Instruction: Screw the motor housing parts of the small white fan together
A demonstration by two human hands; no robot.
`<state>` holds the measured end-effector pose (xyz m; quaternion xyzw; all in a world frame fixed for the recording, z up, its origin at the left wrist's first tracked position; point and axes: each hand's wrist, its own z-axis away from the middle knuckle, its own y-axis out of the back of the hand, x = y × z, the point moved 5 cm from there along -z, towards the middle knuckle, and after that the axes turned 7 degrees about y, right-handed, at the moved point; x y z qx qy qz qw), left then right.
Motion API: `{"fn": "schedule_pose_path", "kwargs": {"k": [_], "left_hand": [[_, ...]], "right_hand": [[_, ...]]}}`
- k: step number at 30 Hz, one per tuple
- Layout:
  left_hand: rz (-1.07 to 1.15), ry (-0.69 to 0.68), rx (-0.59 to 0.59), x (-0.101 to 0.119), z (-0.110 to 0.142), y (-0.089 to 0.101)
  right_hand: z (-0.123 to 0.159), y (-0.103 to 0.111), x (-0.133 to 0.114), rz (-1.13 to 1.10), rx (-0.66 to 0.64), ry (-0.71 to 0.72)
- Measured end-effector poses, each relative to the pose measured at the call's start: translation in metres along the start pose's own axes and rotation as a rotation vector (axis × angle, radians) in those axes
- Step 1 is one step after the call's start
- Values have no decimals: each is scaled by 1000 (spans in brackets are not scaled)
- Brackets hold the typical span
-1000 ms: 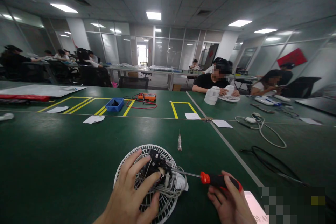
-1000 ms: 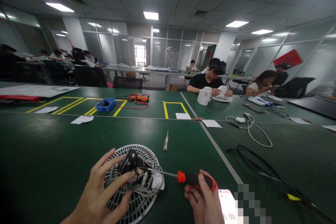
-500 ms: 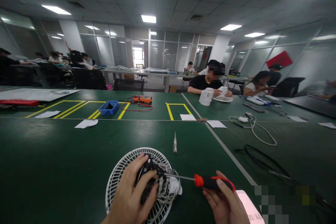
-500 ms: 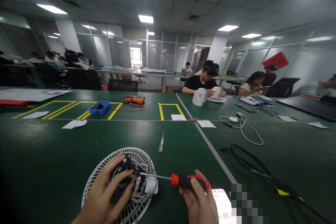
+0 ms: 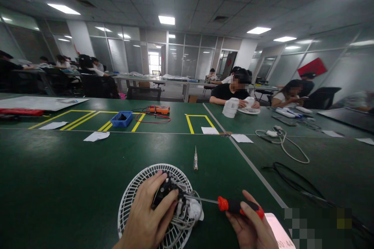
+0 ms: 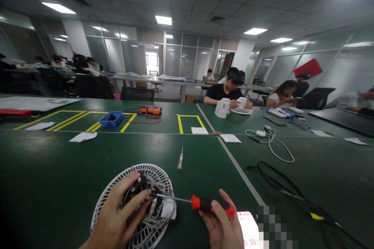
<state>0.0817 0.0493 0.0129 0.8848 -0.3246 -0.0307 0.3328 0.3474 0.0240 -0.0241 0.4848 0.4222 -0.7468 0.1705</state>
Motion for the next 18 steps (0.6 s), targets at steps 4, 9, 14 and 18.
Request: {"fn": "schedule_pose_path", "kwargs": {"k": [4,9,14,18], "left_hand": [[-10,-53,20,-5,-8,3],[99,-13,-50,-17,-32,8],[214,141,-230,-29,-40,-2],[242,217,-188,-32,-28,-8]], "right_hand": [[-1,1,-2,-68,-13,-33],[-5,0,4,-25,-8,-85],[-4,0,7,5,10,-41],[0,1,4,-62,-7,-54]]}}
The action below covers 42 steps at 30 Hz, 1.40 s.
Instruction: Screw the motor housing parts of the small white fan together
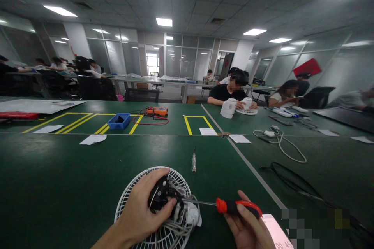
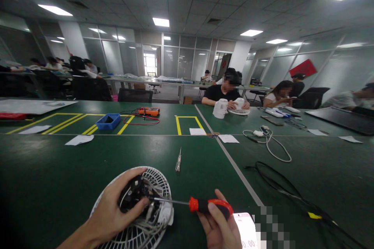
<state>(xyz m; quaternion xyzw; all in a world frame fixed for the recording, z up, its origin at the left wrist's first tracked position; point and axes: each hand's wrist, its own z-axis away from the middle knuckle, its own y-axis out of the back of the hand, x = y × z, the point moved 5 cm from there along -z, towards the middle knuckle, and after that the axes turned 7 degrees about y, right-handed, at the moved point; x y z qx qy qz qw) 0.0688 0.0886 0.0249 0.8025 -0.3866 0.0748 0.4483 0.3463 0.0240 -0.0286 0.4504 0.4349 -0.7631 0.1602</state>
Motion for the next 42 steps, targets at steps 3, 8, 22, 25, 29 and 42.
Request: {"fn": "schedule_pose_path", "kwargs": {"k": [3,8,22,25,29,42], "left_hand": [[18,41,55,-3,8,-3],[13,71,109,-2,9,-4],[4,79,100,1,9,-3],[-12,88,96,0,9,-3],[-18,82,102,1,9,-4],[22,108,84,1,9,-5]], "right_hand": [[0,1,-3,-9,-7,10],[-3,-2,3,14,-14,-46],[2,-7,3,-12,-5,-65],[3,-8,5,37,-4,-58],[0,-3,2,-13,-3,-74],[-1,-5,7,-21,-43,-79]]}}
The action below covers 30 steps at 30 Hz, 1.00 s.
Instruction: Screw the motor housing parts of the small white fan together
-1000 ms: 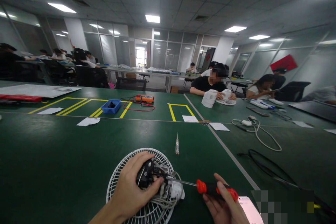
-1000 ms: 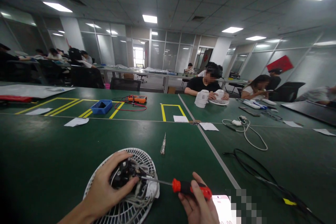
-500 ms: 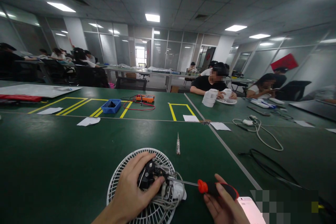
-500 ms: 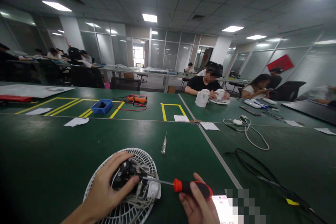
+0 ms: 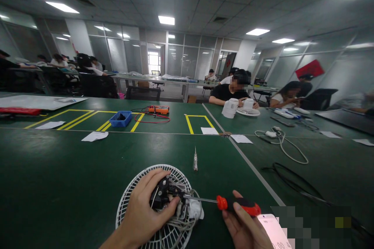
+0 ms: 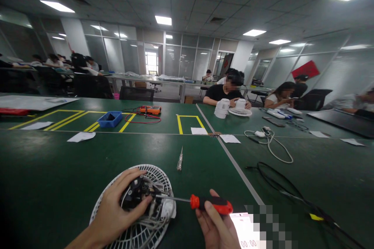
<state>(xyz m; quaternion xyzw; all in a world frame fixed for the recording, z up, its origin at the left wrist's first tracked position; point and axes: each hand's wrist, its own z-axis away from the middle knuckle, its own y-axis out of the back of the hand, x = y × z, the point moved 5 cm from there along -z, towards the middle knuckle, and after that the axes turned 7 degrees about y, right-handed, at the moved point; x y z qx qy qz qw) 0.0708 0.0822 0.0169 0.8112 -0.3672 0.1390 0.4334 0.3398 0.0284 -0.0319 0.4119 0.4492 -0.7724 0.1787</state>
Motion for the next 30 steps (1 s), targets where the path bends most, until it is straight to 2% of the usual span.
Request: {"fn": "schedule_pose_path", "kwargs": {"k": [4,10,14,18,23,30], "left_hand": [[-13,-7,-3,0,1,-1],[-23,-9,13,-1,1,0],[-26,-9,-4,-2,1,0],[-24,-8,2,-2,0,1],[-14,-11,9,-1,0,1],[71,19,-30,0,0,2]], "right_hand": [[3,-5,-5,-46,-20,8],[9,-8,4,51,-3,-2],[9,-6,-1,27,-4,35],[10,-10,-3,-13,-47,-13],[12,-9,0,47,-9,-2],[6,-7,-4,12,-42,-33]]}}
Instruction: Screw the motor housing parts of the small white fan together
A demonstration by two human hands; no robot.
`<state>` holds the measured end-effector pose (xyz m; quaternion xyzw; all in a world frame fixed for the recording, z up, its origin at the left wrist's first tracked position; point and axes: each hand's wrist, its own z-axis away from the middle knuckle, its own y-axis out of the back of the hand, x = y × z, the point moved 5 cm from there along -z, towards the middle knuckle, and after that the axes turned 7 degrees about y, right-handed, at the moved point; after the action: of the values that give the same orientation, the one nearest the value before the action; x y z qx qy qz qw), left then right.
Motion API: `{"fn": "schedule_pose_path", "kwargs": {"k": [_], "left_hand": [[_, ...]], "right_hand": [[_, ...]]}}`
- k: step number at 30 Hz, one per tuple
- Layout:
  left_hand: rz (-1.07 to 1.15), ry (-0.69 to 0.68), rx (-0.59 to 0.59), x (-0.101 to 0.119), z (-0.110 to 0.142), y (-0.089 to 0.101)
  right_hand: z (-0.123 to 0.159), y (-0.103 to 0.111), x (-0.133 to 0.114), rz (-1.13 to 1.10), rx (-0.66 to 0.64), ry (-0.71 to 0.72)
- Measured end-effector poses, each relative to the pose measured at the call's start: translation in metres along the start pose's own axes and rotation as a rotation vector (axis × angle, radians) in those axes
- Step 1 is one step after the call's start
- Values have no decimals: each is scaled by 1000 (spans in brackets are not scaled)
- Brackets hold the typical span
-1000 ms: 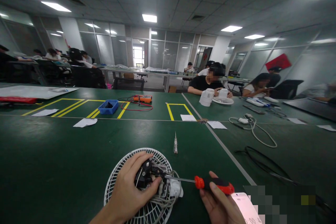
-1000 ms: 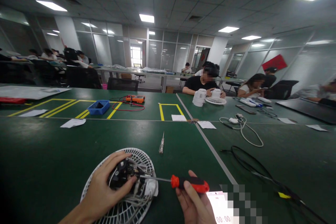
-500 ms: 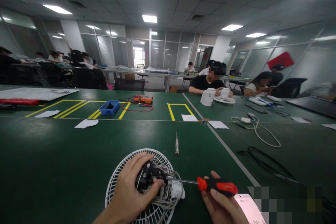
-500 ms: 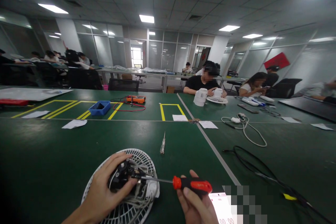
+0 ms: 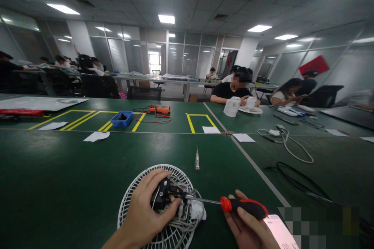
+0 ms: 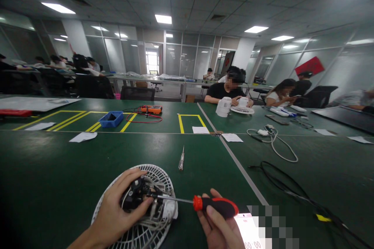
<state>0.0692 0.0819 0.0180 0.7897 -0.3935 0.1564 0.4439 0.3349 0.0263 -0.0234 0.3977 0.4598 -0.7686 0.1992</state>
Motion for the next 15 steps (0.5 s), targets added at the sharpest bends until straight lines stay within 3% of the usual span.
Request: {"fn": "schedule_pose_path", "kwargs": {"k": [7,15], "left_hand": [[307,195,-103,-2,-12,4],[276,185,-78,0,-9,1]], "right_hand": [[2,0,0,45,59,17],[-3,1,-3,-16,30,12]]}}
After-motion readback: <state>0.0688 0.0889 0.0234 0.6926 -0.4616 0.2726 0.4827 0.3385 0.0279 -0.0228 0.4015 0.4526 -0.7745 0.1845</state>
